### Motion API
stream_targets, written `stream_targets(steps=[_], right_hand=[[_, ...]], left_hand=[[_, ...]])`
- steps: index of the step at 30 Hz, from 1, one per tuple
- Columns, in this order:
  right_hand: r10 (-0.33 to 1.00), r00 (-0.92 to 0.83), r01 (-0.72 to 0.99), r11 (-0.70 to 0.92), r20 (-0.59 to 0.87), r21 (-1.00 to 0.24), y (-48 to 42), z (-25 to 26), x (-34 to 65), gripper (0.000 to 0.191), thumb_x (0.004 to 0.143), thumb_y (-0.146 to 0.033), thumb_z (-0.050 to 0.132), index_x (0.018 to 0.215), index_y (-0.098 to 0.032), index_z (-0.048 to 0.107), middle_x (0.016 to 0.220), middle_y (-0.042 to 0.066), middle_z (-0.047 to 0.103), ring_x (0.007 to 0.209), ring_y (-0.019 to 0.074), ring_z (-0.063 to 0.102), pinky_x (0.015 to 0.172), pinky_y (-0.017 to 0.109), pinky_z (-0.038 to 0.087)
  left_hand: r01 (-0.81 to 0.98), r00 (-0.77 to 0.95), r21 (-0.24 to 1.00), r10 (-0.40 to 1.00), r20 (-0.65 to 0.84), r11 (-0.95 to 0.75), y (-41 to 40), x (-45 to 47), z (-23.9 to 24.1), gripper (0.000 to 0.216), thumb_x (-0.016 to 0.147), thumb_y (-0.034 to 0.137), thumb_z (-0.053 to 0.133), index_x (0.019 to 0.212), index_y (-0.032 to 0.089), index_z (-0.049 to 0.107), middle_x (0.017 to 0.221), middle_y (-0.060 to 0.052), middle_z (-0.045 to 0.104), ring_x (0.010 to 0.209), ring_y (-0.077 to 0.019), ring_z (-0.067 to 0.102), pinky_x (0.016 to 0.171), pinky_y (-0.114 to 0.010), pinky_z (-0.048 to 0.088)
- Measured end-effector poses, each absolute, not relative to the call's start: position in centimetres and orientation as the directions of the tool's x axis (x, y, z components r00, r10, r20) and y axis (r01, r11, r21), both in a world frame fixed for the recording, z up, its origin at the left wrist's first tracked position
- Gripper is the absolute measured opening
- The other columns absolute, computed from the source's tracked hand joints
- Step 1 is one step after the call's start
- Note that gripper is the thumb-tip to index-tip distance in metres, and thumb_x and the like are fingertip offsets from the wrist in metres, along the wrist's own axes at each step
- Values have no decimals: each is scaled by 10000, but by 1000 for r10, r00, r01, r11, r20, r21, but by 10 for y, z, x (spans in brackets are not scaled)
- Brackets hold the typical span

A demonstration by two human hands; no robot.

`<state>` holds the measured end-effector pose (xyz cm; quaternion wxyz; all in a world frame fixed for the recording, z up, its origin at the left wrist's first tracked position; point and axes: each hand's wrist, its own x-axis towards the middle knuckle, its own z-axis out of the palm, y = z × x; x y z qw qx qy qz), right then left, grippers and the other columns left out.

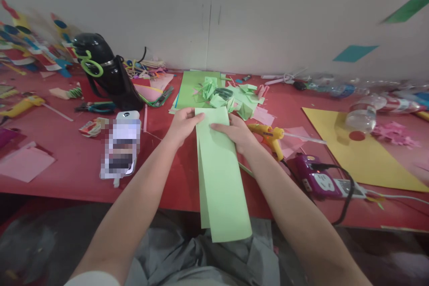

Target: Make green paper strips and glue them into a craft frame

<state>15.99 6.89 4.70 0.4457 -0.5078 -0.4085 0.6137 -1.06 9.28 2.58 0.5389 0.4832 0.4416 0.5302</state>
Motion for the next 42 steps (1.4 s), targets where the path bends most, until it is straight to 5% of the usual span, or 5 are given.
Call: stream_targets(steps=[42], right_hand=[[989, 0, -152, -149, -151, -977, 70, 43, 162, 543, 551, -274, 882, 1017, -205, 611, 1062, 80, 748, 839, 234, 726, 741, 393, 609]], left_hand=[[-124, 4, 992, 1000, -28, 29, 89, -9, 32, 248, 699, 376, 799, 773, 155, 715, 686, -22, 691, 720, -208, 689, 730, -365, 584]])
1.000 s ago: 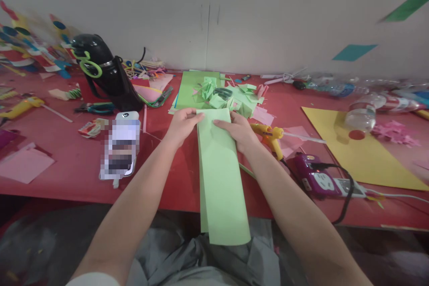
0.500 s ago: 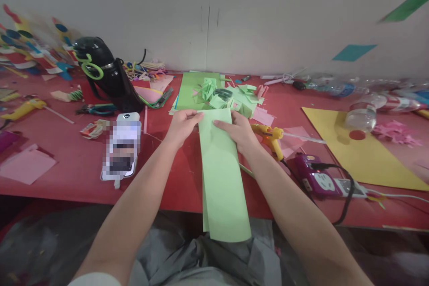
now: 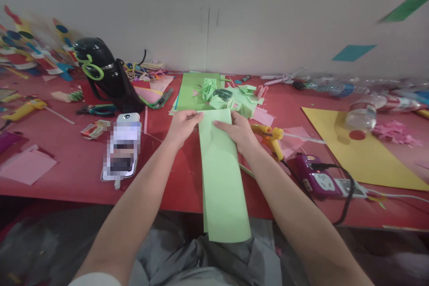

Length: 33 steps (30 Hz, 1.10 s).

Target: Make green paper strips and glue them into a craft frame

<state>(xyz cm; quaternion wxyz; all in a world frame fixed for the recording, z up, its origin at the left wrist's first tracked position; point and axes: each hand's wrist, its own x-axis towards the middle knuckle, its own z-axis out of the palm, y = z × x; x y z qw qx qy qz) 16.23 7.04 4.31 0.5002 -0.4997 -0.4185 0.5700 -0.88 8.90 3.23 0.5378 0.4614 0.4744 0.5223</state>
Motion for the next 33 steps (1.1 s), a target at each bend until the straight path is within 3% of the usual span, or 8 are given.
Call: stream_targets(steps=[10, 17, 25, 33], right_hand=[[990, -7, -165, -139, -140, -976, 68, 45, 161, 543, 559, -259, 879, 1025, -207, 604, 1037, 76, 753, 809, 231, 726, 731, 396, 610], [976, -37, -204, -216, -213, -955, 68, 50, 163, 484, 607, -268, 865, 1014, -208, 611, 1006, 68, 763, 807, 236, 733, 738, 395, 610], [981, -22, -222, -194, -194, -956, 66, 53, 163, 540, 568, -224, 887, 1022, -211, 597, 1018, 66, 762, 799, 230, 731, 739, 396, 610], [979, -23, -306, -199, -202, -931, 68, 56, 168, 241, 683, -325, 802, 825, -218, 639, 823, 30, 745, 768, 208, 707, 733, 347, 594]], left_hand=[[-96, 6, 995, 1000, 18, -18, 90, -11, 29, 260, 702, 392, 795, 773, 151, 727, 686, -20, 696, 704, -196, 683, 712, -327, 563], [-82, 26, 996, 999, 46, -43, 87, -11, 35, 291, 701, 422, 800, 778, 152, 727, 718, -35, 715, 713, -201, 685, 716, -325, 560], [-101, 39, 995, 999, 24, -20, 81, -10, 45, 329, 672, 464, 817, 727, 160, 706, 689, -36, 710, 642, -196, 668, 662, -347, 587], [-105, 60, 993, 996, 64, -58, 82, -15, 45, 415, 618, 519, 857, 744, 156, 702, 678, -30, 698, 665, -186, 664, 688, -327, 581]])
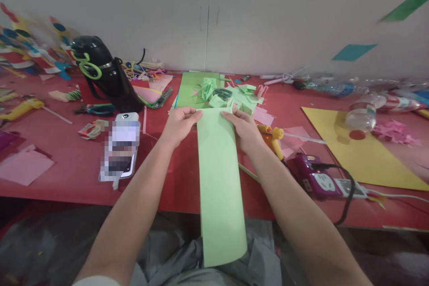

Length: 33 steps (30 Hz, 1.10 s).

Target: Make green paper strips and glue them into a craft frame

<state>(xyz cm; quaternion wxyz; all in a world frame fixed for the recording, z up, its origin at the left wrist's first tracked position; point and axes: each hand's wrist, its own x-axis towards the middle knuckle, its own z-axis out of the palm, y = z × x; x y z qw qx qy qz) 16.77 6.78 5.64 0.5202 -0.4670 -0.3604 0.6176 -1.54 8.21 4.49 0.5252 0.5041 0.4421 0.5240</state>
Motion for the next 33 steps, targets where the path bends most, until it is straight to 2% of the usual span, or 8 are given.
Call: stream_targets(steps=[9, 12, 15, 19, 22, 26, 30, 33], right_hand=[[994, -5, -321, -109, -113, -941, 68, 61, 171, 289, 622, -335, 839, 802, -223, 643, 760, -5, 721, 688, 175, 675, 697, 324, 586], [982, -124, -315, -174, -141, -933, 66, 65, 173, 281, 650, -325, 832, 859, -220, 676, 843, 20, 752, 764, 207, 709, 755, 357, 598], [942, -269, -220, -262, -199, -940, 63, 67, 176, 338, 653, -290, 843, 949, -202, 706, 944, 61, 770, 834, 242, 725, 804, 395, 603], [912, -328, -111, -295, -245, -949, 61, 65, 176, 394, 630, -228, 863, 987, -187, 704, 998, 82, 773, 837, 256, 732, 802, 426, 612], [918, -305, -85, -289, -251, -953, 62, 63, 174, 422, 622, -217, 867, 1007, -186, 699, 1011, 86, 773, 828, 259, 736, 800, 439, 617], [940, -240, -81, -267, -241, -960, 61, 63, 171, 398, 625, -216, 863, 988, -186, 703, 932, 80, 780, 814, 269, 738, 784, 455, 623], [959, -156, -104, -252, -235, -962, 62, 66, 170, 380, 618, -208, 855, 963, -186, 696, 930, 83, 780, 815, 277, 740, 780, 469, 624], [970, -88, -128, -239, -229, -963, 64, 66, 171, 341, 609, -202, 843, 915, -191, 692, 958, 84, 779, 838, 282, 740, 793, 472, 621]], left_hand=[[-83, 121, 995, 990, 73, -63, 76, -17, 55, 471, 605, 552, 849, 772, 143, 686, 670, -22, 695, 650, -189, 682, 652, -323, 599], [-92, 98, 991, 989, 108, -99, 77, -18, 54, 454, 620, 539, 848, 786, 145, 694, 673, -20, 700, 642, -176, 676, 639, -302, 596], [-91, 47, 987, 990, 135, -130, 79, -19, 52, 432, 646, 530, 835, 784, 144, 698, 672, -22, 703, 642, -172, 674, 644, -298, 596], [-94, -11, 986, 990, 140, -141, 81, -20, 51, 395, 652, 493, 835, 780, 145, 699, 672, -21, 706, 658, -185, 686, 662, -313, 601], [-105, -26, 985, 991, 131, -133, 81, -20, 50, 358, 670, 459, 825, 791, 145, 703, 680, -22, 713, 666, -196, 698, 660, -319, 601], [-141, -19, 985, 995, 94, -96, 82, -19, 49, 333, 696, 445, 809, 802, 145, 711, 714, -28, 726, 672, -194, 711, 639, -302, 590], [-149, 70, 989, 998, 2, 9, 80, -20, 53, 347, 718, 480, 791, 787, 148, 718, 721, -37, 727, 688, -195, 722, 648, -305, 591], [-111, 169, 989, 983, -77, 97, 77, -22, 57, 366, 645, 458, 854, 775, 140, 727, 693, -43, 726, 651, -187, 715, 653, -313, 599]])
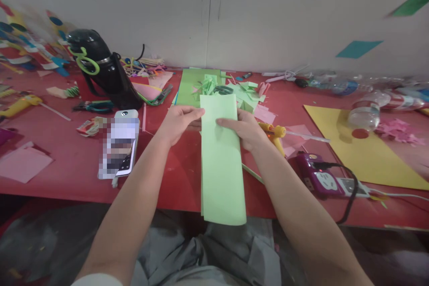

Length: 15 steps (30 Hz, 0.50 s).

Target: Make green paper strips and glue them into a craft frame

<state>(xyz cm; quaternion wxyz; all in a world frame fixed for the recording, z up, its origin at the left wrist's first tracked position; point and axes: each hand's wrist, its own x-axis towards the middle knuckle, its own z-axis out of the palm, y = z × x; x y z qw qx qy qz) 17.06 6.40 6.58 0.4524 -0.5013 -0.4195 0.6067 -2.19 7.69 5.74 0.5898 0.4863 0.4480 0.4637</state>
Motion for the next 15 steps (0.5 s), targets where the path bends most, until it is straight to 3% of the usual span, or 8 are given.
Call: stream_targets(steps=[5, 15], right_hand=[[982, -21, -150, -190, -189, -970, 68, 63, 173, 335, 601, -230, 840, 896, -204, 684, 994, 80, 775, 908, 299, 734, 838, 488, 607], [986, 0, -158, -166, -168, -973, 69, 59, 173, 378, 590, -267, 844, 922, -212, 670, 1038, 88, 766, 935, 307, 726, 862, 500, 598]], left_hand=[[-34, 305, 986, 941, -145, 163, 72, -25, 61, 385, 564, 415, 916, 750, 135, 728, 688, -51, 734, 639, -184, 713, 646, -307, 606], [5, 339, 983, 925, -172, 181, 72, -24, 60, 366, 608, 415, 899, 783, 139, 735, 701, -53, 743, 669, -175, 719, 663, -288, 606]])
